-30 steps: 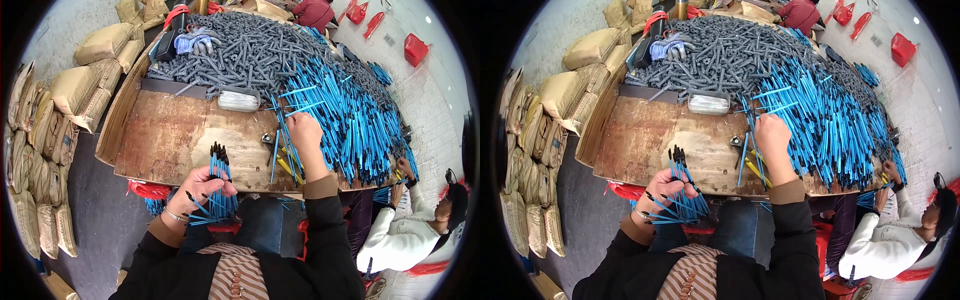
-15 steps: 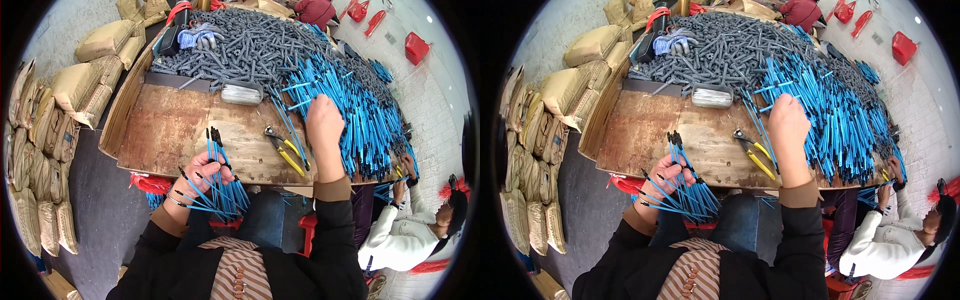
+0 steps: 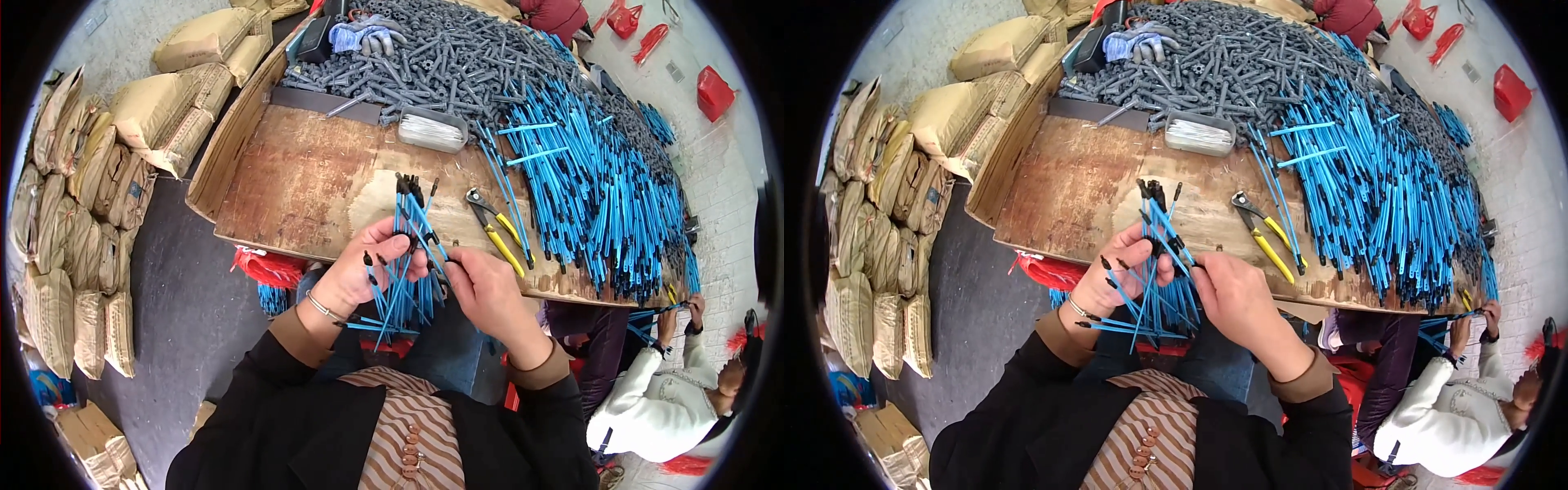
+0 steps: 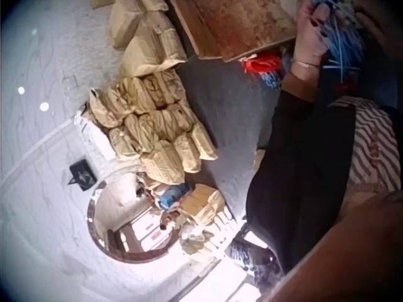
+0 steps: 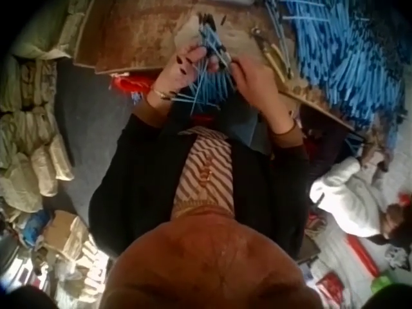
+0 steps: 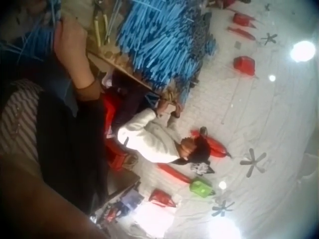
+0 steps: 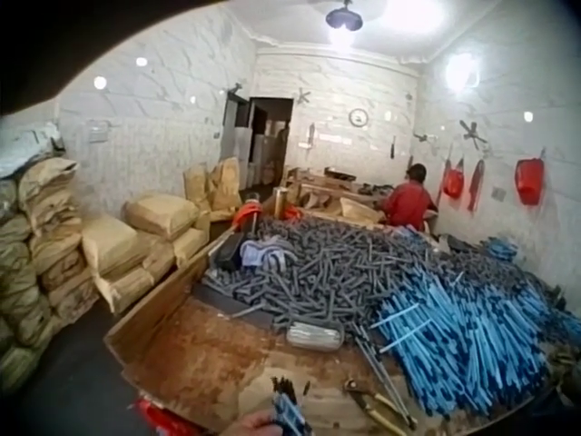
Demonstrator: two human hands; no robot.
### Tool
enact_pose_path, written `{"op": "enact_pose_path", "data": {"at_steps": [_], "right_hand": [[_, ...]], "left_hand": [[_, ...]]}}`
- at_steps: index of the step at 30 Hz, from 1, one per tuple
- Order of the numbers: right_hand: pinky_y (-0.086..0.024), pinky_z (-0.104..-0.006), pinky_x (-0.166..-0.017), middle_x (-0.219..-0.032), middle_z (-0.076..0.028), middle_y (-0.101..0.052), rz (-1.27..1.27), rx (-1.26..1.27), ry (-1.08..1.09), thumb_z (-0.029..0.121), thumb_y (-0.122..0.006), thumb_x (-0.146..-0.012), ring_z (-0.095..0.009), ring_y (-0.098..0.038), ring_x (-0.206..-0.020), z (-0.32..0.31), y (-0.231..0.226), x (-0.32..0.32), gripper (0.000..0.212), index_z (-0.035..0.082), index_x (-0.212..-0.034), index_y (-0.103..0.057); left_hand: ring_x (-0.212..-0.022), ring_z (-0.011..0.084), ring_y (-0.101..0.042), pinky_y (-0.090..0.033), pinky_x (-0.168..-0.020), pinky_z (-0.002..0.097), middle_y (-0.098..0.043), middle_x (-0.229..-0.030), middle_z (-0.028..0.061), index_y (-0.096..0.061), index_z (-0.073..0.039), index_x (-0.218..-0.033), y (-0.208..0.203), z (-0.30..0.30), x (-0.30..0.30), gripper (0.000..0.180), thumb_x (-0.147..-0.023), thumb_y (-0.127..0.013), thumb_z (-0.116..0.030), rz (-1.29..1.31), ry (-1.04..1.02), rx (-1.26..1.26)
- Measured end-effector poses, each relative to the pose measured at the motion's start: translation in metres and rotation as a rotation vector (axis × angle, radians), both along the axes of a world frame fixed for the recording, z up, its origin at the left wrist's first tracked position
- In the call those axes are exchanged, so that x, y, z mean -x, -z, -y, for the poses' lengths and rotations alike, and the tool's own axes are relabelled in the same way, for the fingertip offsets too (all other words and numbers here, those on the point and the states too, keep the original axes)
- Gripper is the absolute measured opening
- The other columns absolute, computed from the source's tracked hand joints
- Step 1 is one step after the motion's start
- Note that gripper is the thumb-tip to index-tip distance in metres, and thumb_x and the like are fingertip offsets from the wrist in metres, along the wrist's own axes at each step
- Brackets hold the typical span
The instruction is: The person inserts individual blue wires into a circular electrical connector, then bundles the wires together using pliers and rubber bands.
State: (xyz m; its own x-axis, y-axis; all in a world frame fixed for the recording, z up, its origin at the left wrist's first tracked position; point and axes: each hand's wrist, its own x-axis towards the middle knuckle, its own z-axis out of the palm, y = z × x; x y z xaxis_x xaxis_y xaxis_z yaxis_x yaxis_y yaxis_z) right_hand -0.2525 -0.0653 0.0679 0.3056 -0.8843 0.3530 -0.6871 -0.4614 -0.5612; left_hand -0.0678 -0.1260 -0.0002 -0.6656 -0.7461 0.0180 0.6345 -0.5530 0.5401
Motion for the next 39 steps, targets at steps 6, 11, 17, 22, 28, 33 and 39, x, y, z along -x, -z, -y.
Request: {"op": "enact_pose_path", "data": {"at_steps": [6,11,17,22,28,33,39], "right_hand": [[-0.044,-0.0328,-0.053,-0.072,-0.014,-0.059,0.039,-0.041,-0.129,0.006,-0.061,-0.082,-0.029,-0.058,-0.06,0.028,0.004,0.007,0.008,-0.001,-0.087,-0.059],[-0.044,-0.0321,-0.051,-0.068,-0.011,-0.057,0.107,0.058,0.085,0.009,-0.065,-0.08,-0.022,-0.057,-0.058,0.035,-0.014,0.005,0.011,-0.001,-0.082,-0.059],[-0.043,-0.0302,-0.048,-0.064,-0.01,-0.056,0.058,0.153,0.226,0.01,-0.07,-0.076,-0.021,-0.056,-0.054,0.03,-0.013,-0.023,0.016,0.0,-0.075,-0.057],[-0.043,-0.0306,-0.047,-0.064,-0.011,-0.055,0.184,0.096,0.059,0.011,-0.072,-0.074,-0.022,-0.056,-0.052,0.022,-0.003,-0.011,0.019,0.001,-0.075,-0.056],[-0.046,-0.0308,-0.051,-0.071,-0.011,-0.059,-0.007,0.313,-0.181,0.008,-0.07,-0.073,-0.025,-0.058,-0.058,-0.008,-0.02,-0.026,0.017,0.001,-0.083,-0.058],[-0.048,-0.0321,-0.06,-0.078,-0.011,-0.061,0.093,0.097,-0.27,0.007,-0.066,-0.076,-0.025,-0.061,-0.069,0.024,-0.043,-0.002,0.018,0.001,-0.092,-0.059],[-0.045,-0.0442,-0.08,-0.093,-0.012,-0.064,-0.593,0.493,0.385,0.018,-0.064,-0.077,-0.03,-0.056,-0.095,0.154,0.02,0.121,0.035,0.006,-0.109,-0.055]], "left_hand": [[-0.075,0.0204,-0.063,-0.051,-0.066,0.032,-0.063,-0.08,0.0081,-0.058,-0.007,-0.103,-0.001,0.004,-0.001,0.021,-0.084,-0.063,-0.012,0.026,-0.015,0.069],[-0.073,0.0178,-0.062,-0.05,-0.066,0.0302,-0.063,-0.079,0.007,-0.057,-0.006,-0.103,-0.013,-0.001,0.003,0.02,-0.084,-0.063,-0.01,0.119,-0.066,0.051],[-0.073,0.0164,-0.062,-0.05,-0.065,0.0283,-0.062,-0.079,0.0063,-0.057,-0.004,-0.103,-0.021,-0.012,0.004,0.02,-0.084,-0.062,-0.009,0.173,-0.069,0.11],[-0.076,0.0164,-0.063,-0.051,-0.067,0.0283,-0.064,-0.083,0.008,-0.057,-0.004,-0.104,-0.019,-0.022,-0.005,0.02,-0.085,-0.061,-0.008,0.177,-0.015,0.14],[-0.08,0.0169,-0.063,-0.052,-0.072,0.0281,-0.065,-0.087,0.0106,-0.058,-0.003,-0.103,-0.018,-0.026,-0.002,0.02,-0.084,-0.062,-0.009,0.218,-0.176,0.077],[-0.082,0.0178,-0.064,-0.051,-0.075,0.0298,-0.066,-0.086,0.0106,-0.059,-0.002,-0.1,-0.017,-0.015,-0.012,0.018,-0.084,-0.063,-0.008,0.252,-0.102,0.005],[-0.085,0.0206,-0.064,-0.051,-0.079,0.0334,-0.066,-0.087,0.0113,-0.06,-0.001,-0.099,-0.012,-0.017,-0.021,0.017,-0.083,-0.063,-0.006,0.22,-0.01,0.314]]}}
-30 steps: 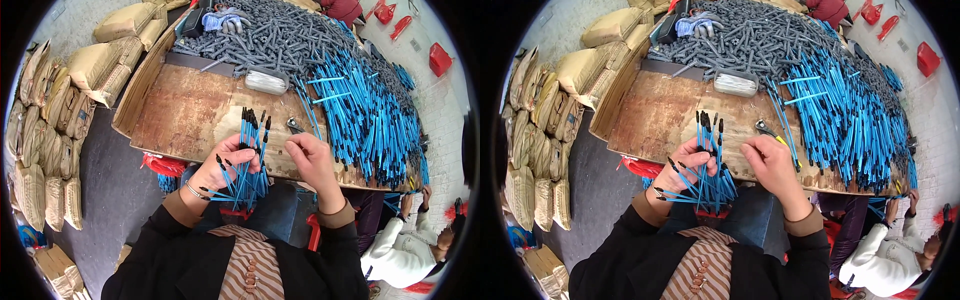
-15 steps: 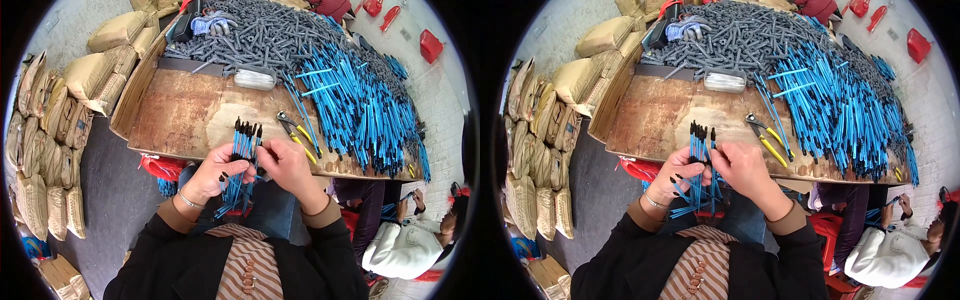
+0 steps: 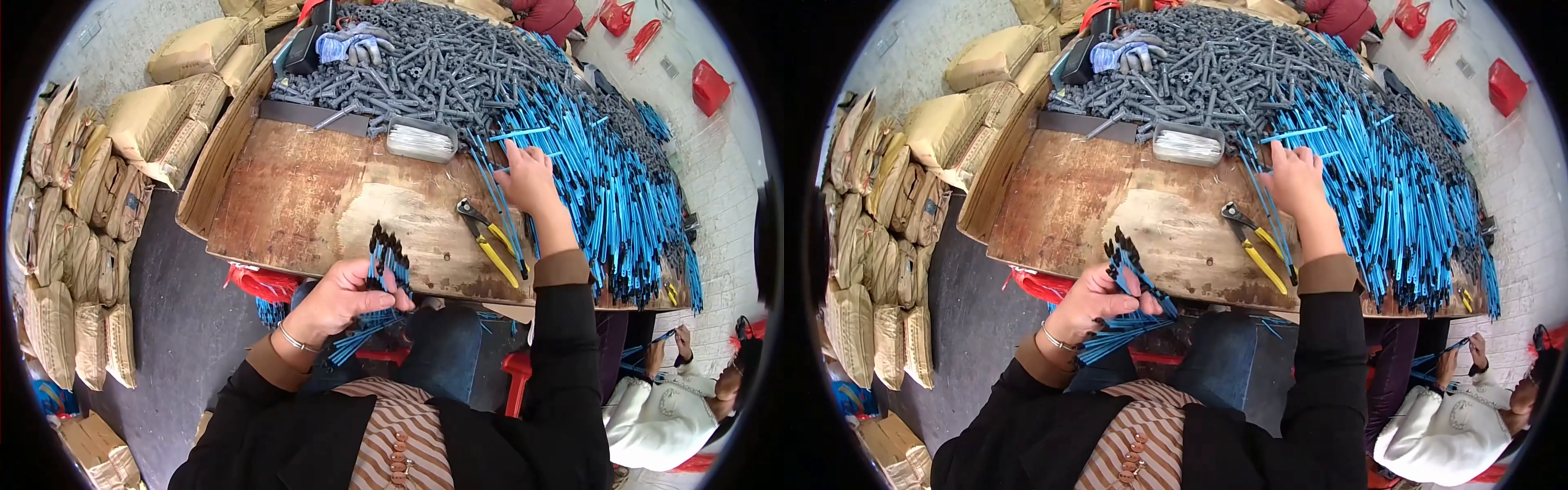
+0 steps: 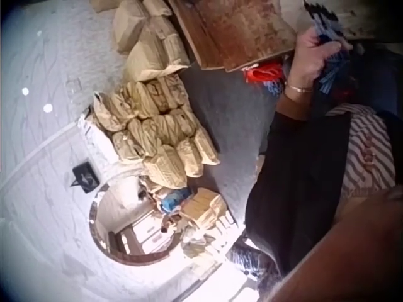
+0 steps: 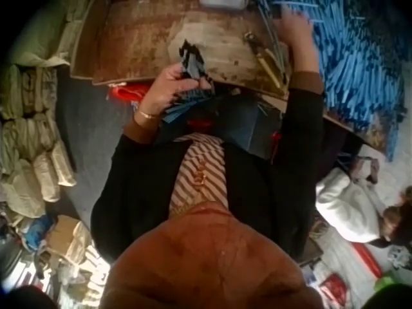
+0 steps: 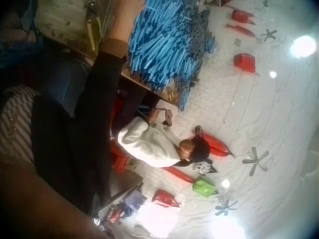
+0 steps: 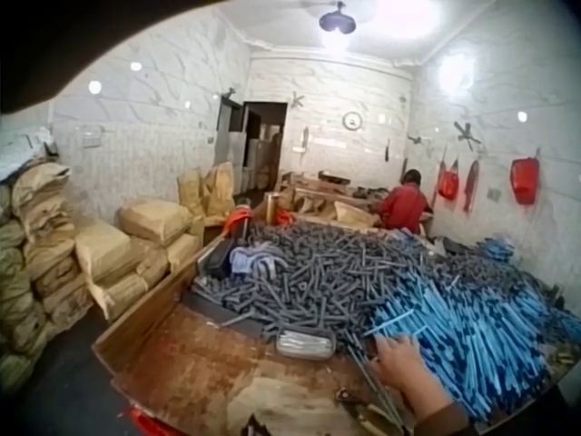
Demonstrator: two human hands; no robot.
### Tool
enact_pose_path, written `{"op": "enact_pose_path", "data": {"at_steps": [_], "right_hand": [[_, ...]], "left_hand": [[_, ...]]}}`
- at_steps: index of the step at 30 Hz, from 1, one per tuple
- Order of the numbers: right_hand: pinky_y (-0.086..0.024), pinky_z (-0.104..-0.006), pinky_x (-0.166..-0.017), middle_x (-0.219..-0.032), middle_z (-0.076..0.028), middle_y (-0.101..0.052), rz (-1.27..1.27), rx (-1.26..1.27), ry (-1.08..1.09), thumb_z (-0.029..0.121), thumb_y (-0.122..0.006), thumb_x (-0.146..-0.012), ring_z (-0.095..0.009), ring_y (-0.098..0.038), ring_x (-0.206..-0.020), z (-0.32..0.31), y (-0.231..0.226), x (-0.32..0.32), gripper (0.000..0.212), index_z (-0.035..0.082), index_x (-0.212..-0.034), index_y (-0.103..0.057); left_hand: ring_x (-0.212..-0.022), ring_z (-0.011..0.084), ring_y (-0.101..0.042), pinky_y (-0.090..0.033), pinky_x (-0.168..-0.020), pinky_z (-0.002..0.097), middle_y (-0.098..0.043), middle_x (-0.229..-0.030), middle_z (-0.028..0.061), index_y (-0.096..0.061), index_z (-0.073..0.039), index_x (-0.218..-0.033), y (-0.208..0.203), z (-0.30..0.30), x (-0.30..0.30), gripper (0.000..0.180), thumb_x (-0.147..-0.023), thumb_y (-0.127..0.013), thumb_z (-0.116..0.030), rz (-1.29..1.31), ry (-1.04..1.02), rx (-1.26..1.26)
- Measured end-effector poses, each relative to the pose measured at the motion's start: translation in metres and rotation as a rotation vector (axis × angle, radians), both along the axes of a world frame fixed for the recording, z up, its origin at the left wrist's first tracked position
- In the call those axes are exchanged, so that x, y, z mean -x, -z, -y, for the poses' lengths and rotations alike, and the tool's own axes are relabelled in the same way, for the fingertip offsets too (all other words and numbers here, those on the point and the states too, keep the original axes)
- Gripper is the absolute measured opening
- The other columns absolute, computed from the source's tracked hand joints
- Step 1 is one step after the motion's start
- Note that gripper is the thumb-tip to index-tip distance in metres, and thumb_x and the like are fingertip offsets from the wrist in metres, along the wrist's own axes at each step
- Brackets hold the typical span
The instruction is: The person inserts individual blue wires into a circular electrical connector, then bundles the wires together using pliers and rubber bands.
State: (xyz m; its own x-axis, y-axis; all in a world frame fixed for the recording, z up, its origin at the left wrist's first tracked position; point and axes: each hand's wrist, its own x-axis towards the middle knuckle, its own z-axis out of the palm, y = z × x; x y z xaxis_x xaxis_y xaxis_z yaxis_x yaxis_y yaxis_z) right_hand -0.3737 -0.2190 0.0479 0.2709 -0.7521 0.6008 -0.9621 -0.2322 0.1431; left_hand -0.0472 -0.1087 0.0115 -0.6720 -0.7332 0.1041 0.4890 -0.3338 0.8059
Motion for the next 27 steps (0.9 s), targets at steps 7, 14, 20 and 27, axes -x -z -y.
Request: {"op": "enact_pose_path", "data": {"at_steps": [7,14,20,27], "right_hand": [[-0.046,-0.0455,-0.078,-0.091,-0.013,-0.065,-0.096,-0.501,0.259,0.025,-0.062,-0.077,-0.035,-0.058,-0.09,0.035,0.005,0.003,0.027,0.004,-0.094,-0.056],[-0.045,-0.0443,-0.067,-0.075,-0.022,-0.059,0.178,-0.273,0.114,0.022,-0.057,-0.082,-0.04,-0.056,-0.076,0.009,-0.064,-0.007,0.025,-0.002,-0.076,-0.056],[-0.043,-0.0417,-0.065,-0.075,-0.022,-0.057,0.251,-0.146,-0.071,0.016,-0.048,-0.09,-0.04,-0.054,-0.074,-0.061,-0.133,-0.036,0.017,-0.001,-0.089,-0.052],[-0.043,-0.0262,-0.058,-0.071,-0.001,-0.06,0.737,-0.579,-0.431,0.013,-0.045,-0.094,-0.01,-0.056,-0.065,-0.12,-0.144,-0.085,0.016,0.002,-0.085,-0.052]], "left_hand": [[-0.086,0.0224,-0.064,-0.051,-0.079,0.0341,-0.066,-0.087,0.0122,-0.061,-0.002,-0.099,0.005,-0.001,-0.008,0.017,-0.084,-0.063,-0.009,0.04,-0.067,-0.122],[-0.086,0.0231,-0.065,-0.052,-0.078,0.0355,-0.066,-0.089,0.0124,-0.059,-0.003,-0.103,0.012,0.006,-0.005,0.021,-0.085,-0.063,-0.012,-0.082,-0.164,-0.233],[-0.085,0.0232,-0.065,-0.052,-0.077,0.0367,-0.066,-0.089,0.0116,-0.058,-0.005,-0.105,0.02,0.013,-0.005,0.023,-0.085,-0.063,-0.014,-0.12,-0.121,-0.209],[-0.084,0.0262,-0.065,-0.051,-0.077,0.0395,-0.066,-0.087,0.0101,-0.058,-0.006,-0.103,0.019,0.011,-0.007,0.018,-0.085,-0.06,-0.01,-0.099,-0.147,-0.26]]}}
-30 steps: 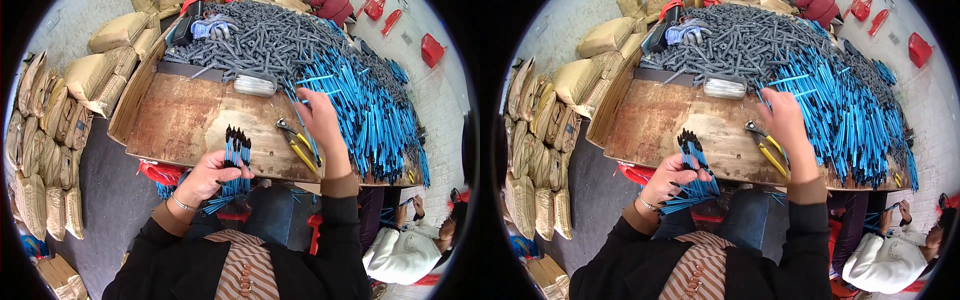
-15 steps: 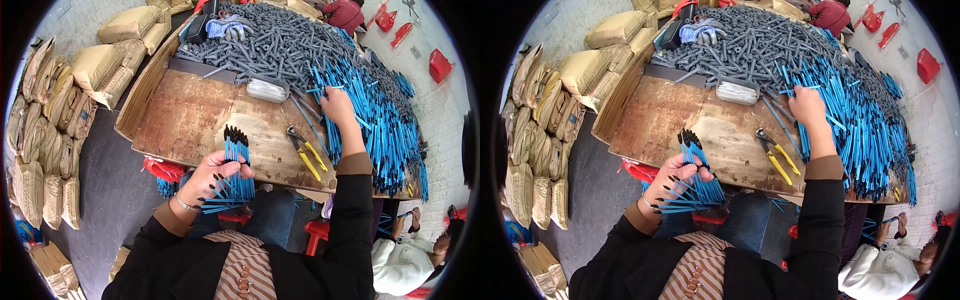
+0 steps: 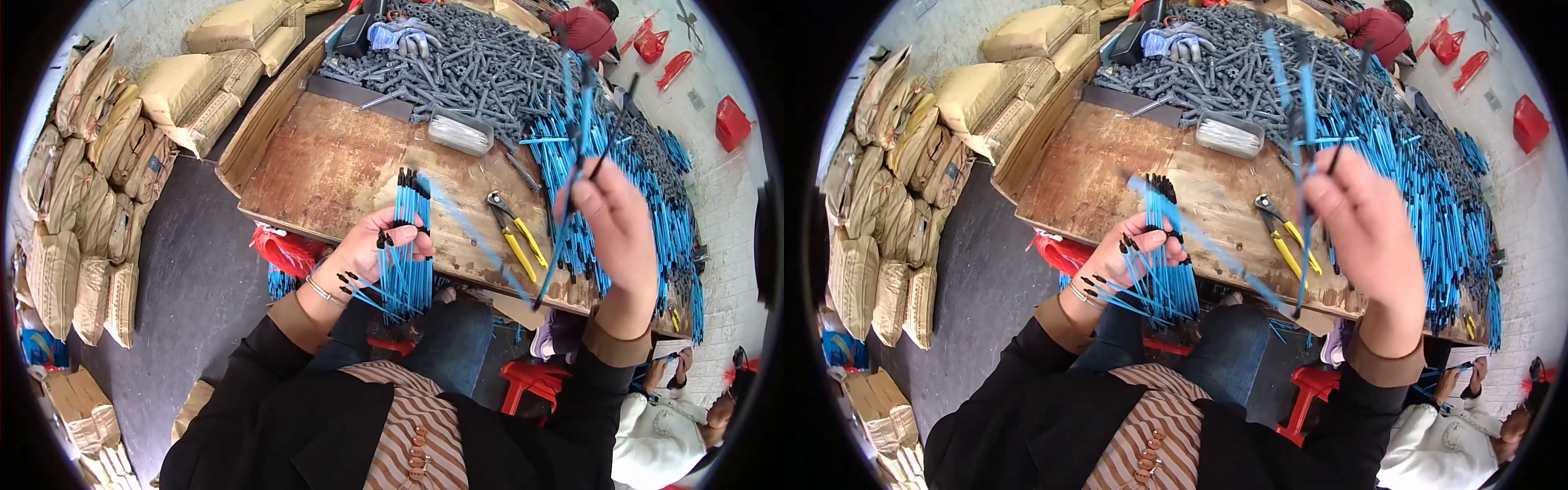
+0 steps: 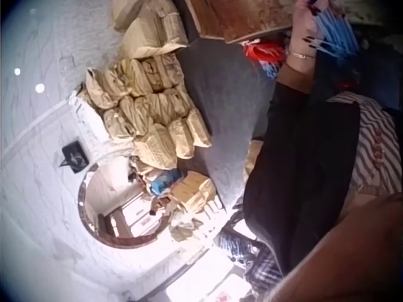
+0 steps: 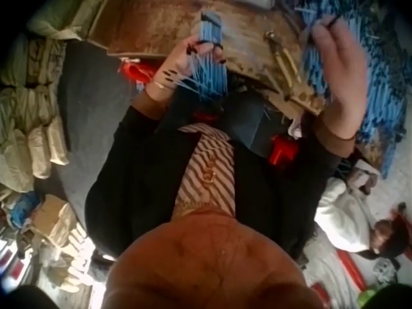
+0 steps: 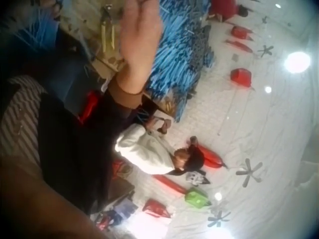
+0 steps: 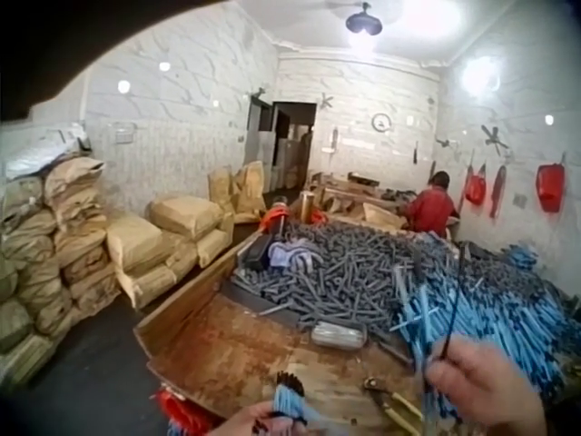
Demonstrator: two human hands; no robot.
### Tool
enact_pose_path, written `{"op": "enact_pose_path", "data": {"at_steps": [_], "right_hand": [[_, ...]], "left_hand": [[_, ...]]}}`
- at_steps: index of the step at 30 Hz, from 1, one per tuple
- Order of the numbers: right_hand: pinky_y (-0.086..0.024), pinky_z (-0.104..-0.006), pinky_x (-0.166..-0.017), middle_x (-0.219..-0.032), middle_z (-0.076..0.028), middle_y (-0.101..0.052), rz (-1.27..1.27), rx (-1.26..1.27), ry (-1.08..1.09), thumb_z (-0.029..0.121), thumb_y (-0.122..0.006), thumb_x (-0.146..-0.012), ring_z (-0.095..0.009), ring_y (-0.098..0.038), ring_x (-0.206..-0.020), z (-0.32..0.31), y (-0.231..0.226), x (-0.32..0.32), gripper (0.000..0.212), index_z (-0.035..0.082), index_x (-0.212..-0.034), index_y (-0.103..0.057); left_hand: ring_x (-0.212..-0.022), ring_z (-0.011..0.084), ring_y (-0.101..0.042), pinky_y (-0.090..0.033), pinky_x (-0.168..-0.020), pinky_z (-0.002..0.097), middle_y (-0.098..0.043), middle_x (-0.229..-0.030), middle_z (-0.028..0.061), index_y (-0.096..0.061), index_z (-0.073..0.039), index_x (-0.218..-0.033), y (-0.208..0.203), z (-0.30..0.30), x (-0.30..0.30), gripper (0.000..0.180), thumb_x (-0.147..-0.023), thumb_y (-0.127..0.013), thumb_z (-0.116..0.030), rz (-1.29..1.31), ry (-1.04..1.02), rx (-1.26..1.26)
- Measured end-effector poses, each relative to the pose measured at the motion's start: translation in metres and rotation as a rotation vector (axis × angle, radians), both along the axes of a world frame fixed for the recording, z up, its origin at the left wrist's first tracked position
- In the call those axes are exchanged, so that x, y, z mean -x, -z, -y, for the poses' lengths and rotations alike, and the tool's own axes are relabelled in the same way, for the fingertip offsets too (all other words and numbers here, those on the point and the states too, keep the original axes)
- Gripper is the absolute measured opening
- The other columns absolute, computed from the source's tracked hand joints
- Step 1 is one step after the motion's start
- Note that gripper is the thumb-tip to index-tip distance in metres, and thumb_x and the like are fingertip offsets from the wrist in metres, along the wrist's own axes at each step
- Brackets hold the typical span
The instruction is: The person inserts individual blue wires into a circular electrical connector, then bundles the wires together using pliers and rubber bands.
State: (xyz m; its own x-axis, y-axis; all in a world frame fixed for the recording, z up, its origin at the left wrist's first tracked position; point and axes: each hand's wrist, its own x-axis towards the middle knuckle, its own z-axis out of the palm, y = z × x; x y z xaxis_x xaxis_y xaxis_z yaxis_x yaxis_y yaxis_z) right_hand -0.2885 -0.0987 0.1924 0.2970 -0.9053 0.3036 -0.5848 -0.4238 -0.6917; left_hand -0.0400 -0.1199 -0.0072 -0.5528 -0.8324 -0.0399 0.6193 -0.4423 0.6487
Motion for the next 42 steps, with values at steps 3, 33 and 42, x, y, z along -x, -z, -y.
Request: {"op": "enact_pose_path", "data": {"at_steps": [3,33,42], "right_hand": [[-0.045,-0.0307,-0.055,-0.067,-0.007,-0.061,-0.08,-0.151,-0.227,0.01,-0.052,-0.089,-0.019,-0.059,-0.06,-0.019,0.05,-0.031,0.01,0.001,-0.085,-0.053],[-0.042,-0.0227,-0.079,-0.094,-0.003,-0.057,1.466,-0.489,0.019,0.006,-0.059,-0.086,-0.013,-0.053,-0.083,-0.145,0.244,-0.075,0.016,-0.001,-0.1,-0.059],[-0.046,-0.0264,-0.068,-0.083,-0.009,-0.061,0.381,-0.259,0.492,0.006,-0.063,-0.081,-0.015,-0.059,-0.076,-0.139,0.29,-0.056,0.02,-0.001,-0.1,-0.06]], "left_hand": [[-0.083,0.0254,-0.065,-0.051,-0.076,0.0382,-0.066,-0.087,0.0098,-0.058,-0.006,-0.103,-0.004,0.0,0.008,0.019,-0.084,-0.061,-0.011,0.013,0.019,-0.045],[-0.082,0.02,-0.064,-0.052,-0.074,0.0327,-0.064,-0.088,0.0087,-0.057,-0.004,-0.104,-0.01,-0.084,0.002,0.023,-0.082,-0.064,-0.005,-0.058,0.074,0.032],[-0.085,0.0204,-0.064,-0.052,-0.076,0.0312,-0.065,-0.093,0.01,-0.057,-0.004,-0.104,0.004,-0.039,0.042,0.02,-0.084,-0.062,-0.004,0.132,-0.104,0.065]]}}
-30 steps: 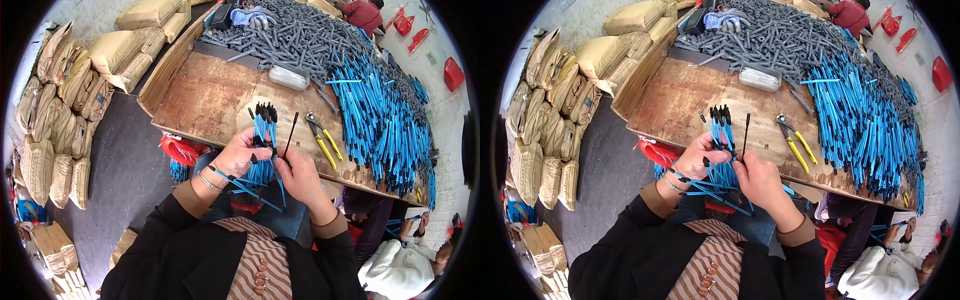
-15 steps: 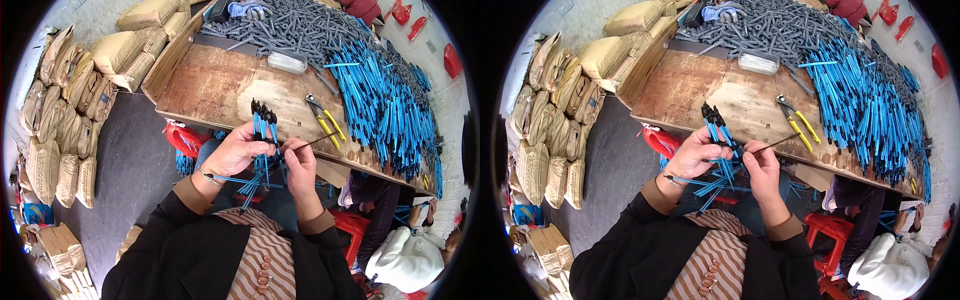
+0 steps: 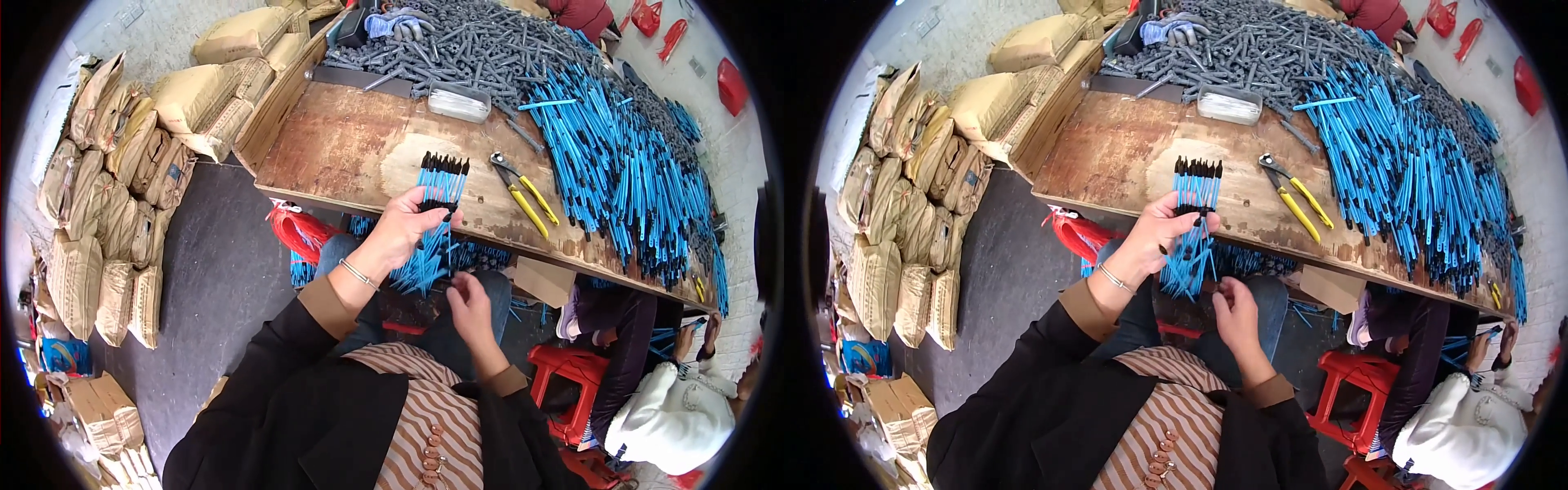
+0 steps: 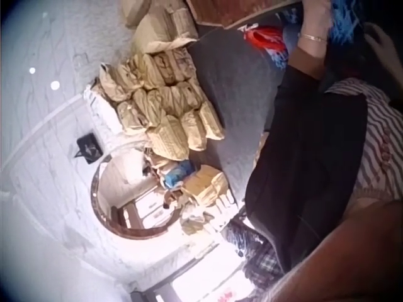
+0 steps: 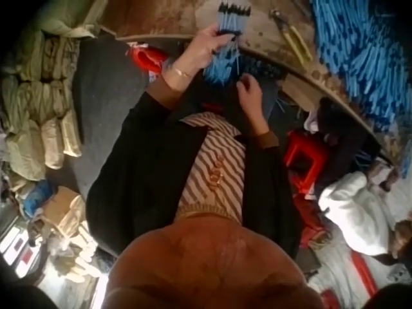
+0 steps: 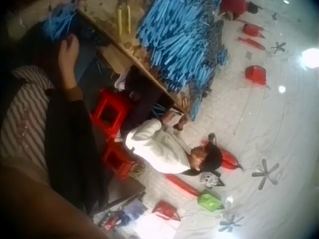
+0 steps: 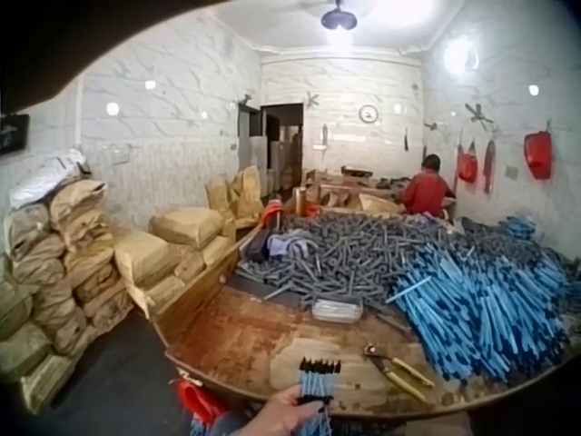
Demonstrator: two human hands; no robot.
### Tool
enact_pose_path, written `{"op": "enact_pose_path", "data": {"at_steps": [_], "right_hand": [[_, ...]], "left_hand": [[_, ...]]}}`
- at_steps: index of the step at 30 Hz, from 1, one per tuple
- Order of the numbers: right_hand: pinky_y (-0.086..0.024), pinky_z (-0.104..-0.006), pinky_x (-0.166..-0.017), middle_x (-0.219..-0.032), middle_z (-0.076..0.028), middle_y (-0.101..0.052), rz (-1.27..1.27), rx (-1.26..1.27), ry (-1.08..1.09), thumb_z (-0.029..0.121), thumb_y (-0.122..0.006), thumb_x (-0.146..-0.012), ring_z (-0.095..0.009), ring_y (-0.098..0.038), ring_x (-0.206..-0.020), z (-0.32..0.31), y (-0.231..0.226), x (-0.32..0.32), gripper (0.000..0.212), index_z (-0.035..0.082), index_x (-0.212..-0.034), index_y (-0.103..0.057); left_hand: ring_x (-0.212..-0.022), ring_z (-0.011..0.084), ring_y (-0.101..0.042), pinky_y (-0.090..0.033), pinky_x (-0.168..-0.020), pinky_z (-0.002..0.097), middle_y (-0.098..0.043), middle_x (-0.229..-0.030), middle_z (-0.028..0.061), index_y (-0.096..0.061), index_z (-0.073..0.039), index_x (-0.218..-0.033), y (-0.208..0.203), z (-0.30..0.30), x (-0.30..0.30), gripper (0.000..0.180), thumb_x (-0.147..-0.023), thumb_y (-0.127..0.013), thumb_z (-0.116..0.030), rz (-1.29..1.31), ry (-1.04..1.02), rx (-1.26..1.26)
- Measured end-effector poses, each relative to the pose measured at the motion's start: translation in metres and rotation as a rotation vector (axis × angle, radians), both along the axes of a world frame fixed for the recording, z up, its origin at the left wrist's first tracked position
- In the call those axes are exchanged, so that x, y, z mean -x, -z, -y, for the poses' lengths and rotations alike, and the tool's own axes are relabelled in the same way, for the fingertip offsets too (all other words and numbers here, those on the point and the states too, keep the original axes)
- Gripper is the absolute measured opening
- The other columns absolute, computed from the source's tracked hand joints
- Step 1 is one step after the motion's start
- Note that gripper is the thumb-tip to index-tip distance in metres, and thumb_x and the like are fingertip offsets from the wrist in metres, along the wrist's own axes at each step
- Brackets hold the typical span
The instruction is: The person inserts individual blue wires into a circular electrical connector, then bundles the wires together using pliers and rubber bands.
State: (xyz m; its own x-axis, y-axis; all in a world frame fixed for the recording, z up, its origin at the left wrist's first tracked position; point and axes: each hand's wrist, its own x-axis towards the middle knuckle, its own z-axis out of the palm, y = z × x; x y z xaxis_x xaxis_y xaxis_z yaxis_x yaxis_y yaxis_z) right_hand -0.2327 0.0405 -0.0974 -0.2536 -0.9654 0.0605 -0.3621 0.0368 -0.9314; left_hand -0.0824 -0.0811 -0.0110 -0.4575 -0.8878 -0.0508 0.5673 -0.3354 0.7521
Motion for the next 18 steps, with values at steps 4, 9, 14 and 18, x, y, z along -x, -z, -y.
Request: {"op": "enact_pose_path", "data": {"at_steps": [4,9,14,18], "right_hand": [[-0.046,-0.0255,-0.066,-0.081,-0.006,-0.06,-0.086,0.173,0.009,0.004,-0.061,-0.083,-0.011,-0.056,-0.075,0.027,-0.073,0.014,0.016,-0.002,-0.097,-0.06],[-0.045,-0.0263,-0.055,-0.072,-0.008,-0.059,-0.228,0.533,-0.054,0.005,-0.064,-0.081,-0.014,-0.056,-0.06,0.077,-0.128,-0.001,0.007,-0.001,-0.083,-0.062],[-0.045,-0.0278,-0.051,-0.065,-0.006,-0.058,-0.648,0.537,-0.014,0.009,-0.065,-0.08,-0.014,-0.056,-0.055,0.096,-0.131,-0.015,0.01,0.0,-0.082,-0.061],[-0.045,-0.0288,-0.051,-0.061,-0.006,-0.056,-0.528,0.587,-0.018,0.012,-0.067,-0.08,-0.013,-0.059,-0.059,0.1,-0.121,-0.022,0.014,0.0,-0.08,-0.061]], "left_hand": [[-0.085,0.0182,-0.064,-0.052,-0.076,0.0307,-0.065,-0.093,0.0086,-0.059,-0.004,-0.105,0.007,-0.006,0.004,0.02,-0.085,-0.058,0.0,0.003,0.007,-0.016],[-0.087,0.015,-0.063,-0.052,-0.077,0.0295,-0.065,-0.094,0.0066,-0.059,-0.004,-0.105,0.007,-0.015,0.01,0.021,-0.085,-0.056,0.003,0.103,-0.047,0.06],[-0.084,0.0116,-0.061,-0.051,-0.078,0.0262,-0.063,-0.095,0.0054,-0.059,-0.001,-0.105,0.003,-0.018,0.011,0.021,-0.085,-0.058,0.003,0.151,-0.11,0.102],[-0.085,0.0112,-0.06,-0.051,-0.078,0.026,-0.063,-0.095,0.0048,-0.06,0.0,-0.105,0.0,-0.015,0.004,0.02,-0.085,-0.058,0.003,0.122,-0.129,0.084]]}}
